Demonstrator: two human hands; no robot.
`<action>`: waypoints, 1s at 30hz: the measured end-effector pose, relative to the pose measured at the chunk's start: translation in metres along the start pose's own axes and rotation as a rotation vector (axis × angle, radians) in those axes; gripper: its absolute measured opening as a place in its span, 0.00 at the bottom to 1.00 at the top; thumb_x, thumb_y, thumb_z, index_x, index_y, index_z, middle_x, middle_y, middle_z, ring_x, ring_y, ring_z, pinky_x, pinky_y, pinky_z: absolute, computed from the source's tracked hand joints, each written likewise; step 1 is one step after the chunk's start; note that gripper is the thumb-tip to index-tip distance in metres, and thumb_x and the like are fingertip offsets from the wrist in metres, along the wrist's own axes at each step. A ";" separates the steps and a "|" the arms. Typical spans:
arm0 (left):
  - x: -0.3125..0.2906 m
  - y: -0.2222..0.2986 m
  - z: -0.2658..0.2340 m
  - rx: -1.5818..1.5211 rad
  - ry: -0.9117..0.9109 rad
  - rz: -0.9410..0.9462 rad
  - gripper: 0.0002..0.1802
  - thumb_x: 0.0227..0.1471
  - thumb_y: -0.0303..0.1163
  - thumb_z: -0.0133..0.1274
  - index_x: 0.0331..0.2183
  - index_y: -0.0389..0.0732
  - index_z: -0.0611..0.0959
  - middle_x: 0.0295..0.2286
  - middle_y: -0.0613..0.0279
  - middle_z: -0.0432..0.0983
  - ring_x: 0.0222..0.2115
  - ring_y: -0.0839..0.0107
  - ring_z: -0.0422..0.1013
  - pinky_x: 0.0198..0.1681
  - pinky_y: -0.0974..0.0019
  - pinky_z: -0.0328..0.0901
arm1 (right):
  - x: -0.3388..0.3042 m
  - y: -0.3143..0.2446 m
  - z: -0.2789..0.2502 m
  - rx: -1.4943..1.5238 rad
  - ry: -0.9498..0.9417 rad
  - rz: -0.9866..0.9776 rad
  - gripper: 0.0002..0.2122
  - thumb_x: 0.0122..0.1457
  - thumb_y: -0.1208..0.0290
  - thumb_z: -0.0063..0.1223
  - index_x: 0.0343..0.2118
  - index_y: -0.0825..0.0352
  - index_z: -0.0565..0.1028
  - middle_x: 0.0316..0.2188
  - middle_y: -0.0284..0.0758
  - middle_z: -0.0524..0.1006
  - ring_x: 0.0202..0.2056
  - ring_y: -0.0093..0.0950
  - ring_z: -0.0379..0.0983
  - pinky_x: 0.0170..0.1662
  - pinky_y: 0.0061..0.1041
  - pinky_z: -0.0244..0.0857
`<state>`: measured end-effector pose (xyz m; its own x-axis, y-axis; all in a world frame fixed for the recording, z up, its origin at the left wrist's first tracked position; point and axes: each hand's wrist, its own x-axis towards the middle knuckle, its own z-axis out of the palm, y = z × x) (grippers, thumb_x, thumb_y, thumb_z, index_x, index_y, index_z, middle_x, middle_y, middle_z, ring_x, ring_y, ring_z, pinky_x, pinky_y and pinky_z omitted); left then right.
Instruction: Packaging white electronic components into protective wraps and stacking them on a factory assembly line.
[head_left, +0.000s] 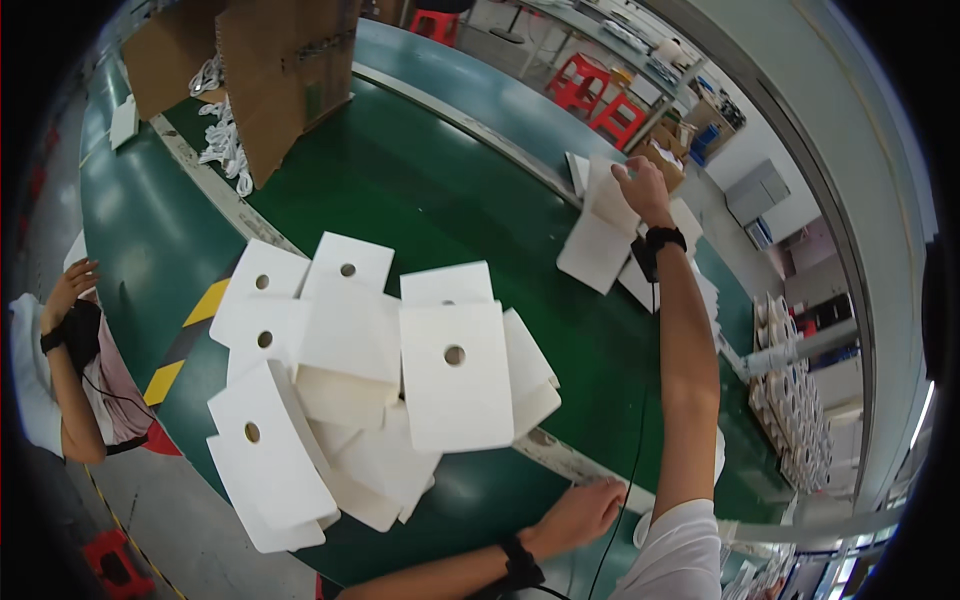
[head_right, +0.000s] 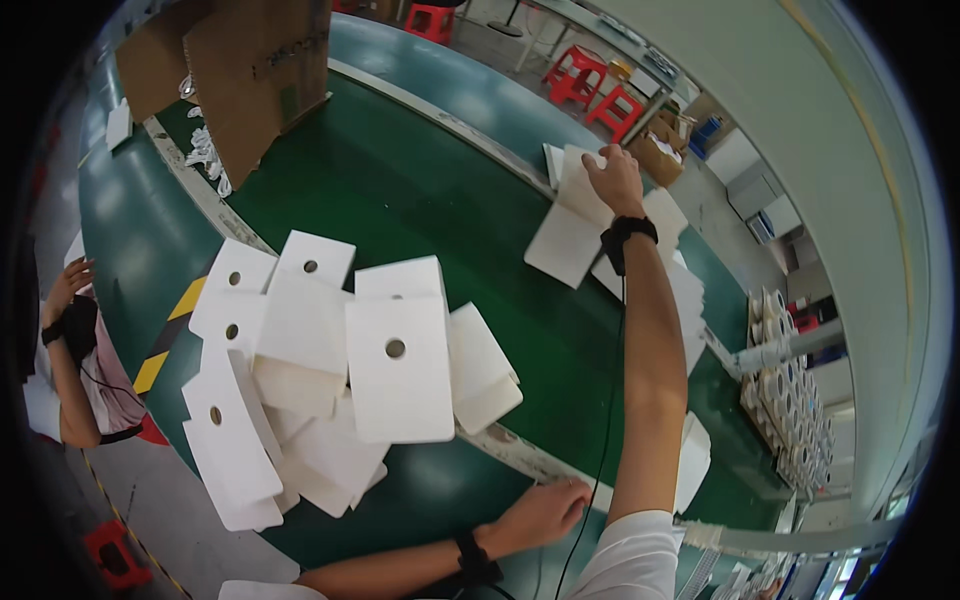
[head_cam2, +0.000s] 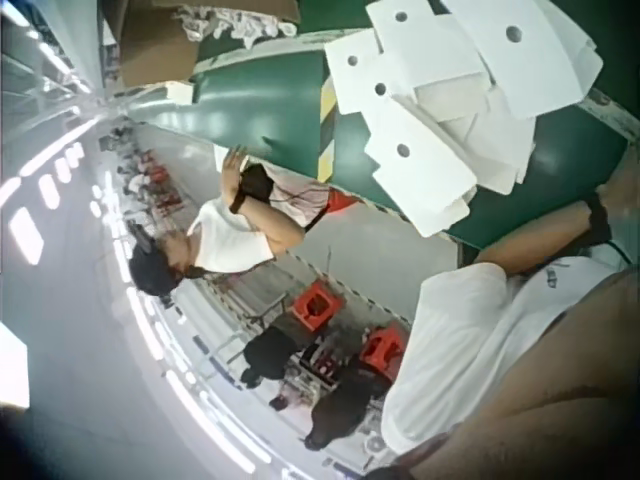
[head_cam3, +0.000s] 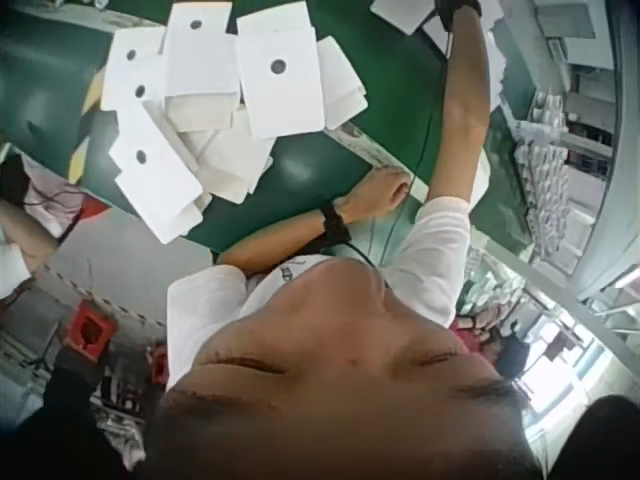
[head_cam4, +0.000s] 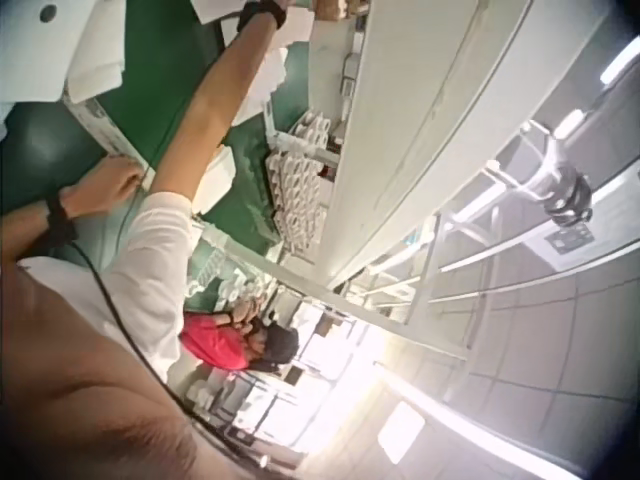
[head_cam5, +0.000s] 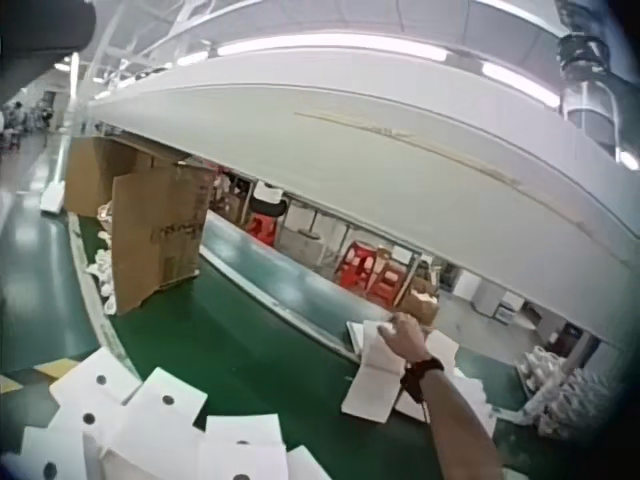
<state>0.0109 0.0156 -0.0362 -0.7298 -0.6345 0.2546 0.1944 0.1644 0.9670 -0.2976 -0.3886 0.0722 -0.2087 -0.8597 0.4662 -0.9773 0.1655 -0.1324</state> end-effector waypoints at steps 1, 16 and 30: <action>-0.001 0.001 -0.002 0.023 -0.034 -0.029 0.06 0.57 0.27 0.51 0.38 0.38 0.75 0.30 0.48 0.76 0.33 0.45 0.75 0.34 0.47 0.70 | 0.018 -0.007 0.010 -0.065 -0.047 0.012 0.25 0.59 0.53 0.60 0.52 0.67 0.76 0.50 0.47 0.79 0.53 0.43 0.75 0.58 0.38 0.67; -0.009 0.010 -0.002 -0.025 0.038 -0.152 0.15 0.60 0.29 0.52 0.47 0.34 0.81 0.39 0.44 0.79 0.38 0.47 0.76 0.42 0.48 0.70 | 0.072 -0.005 0.067 -0.247 -0.551 0.087 0.31 0.50 0.48 0.66 0.51 0.66 0.76 0.51 0.46 0.79 0.53 0.43 0.76 0.57 0.37 0.68; 0.000 -0.011 0.001 0.079 0.060 0.045 0.05 0.58 0.27 0.51 0.36 0.37 0.75 0.28 0.50 0.75 0.30 0.47 0.75 0.32 0.50 0.70 | -0.044 -0.050 -0.088 0.021 -0.686 0.015 0.31 0.60 0.42 0.55 0.57 0.63 0.74 0.53 0.44 0.77 0.57 0.37 0.71 0.60 0.31 0.63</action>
<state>0.0079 0.0150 -0.0464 -0.6805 -0.6687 0.2996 0.1719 0.2517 0.9524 -0.2424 -0.3167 0.1352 -0.1453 -0.9701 -0.1942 -0.9720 0.1766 -0.1550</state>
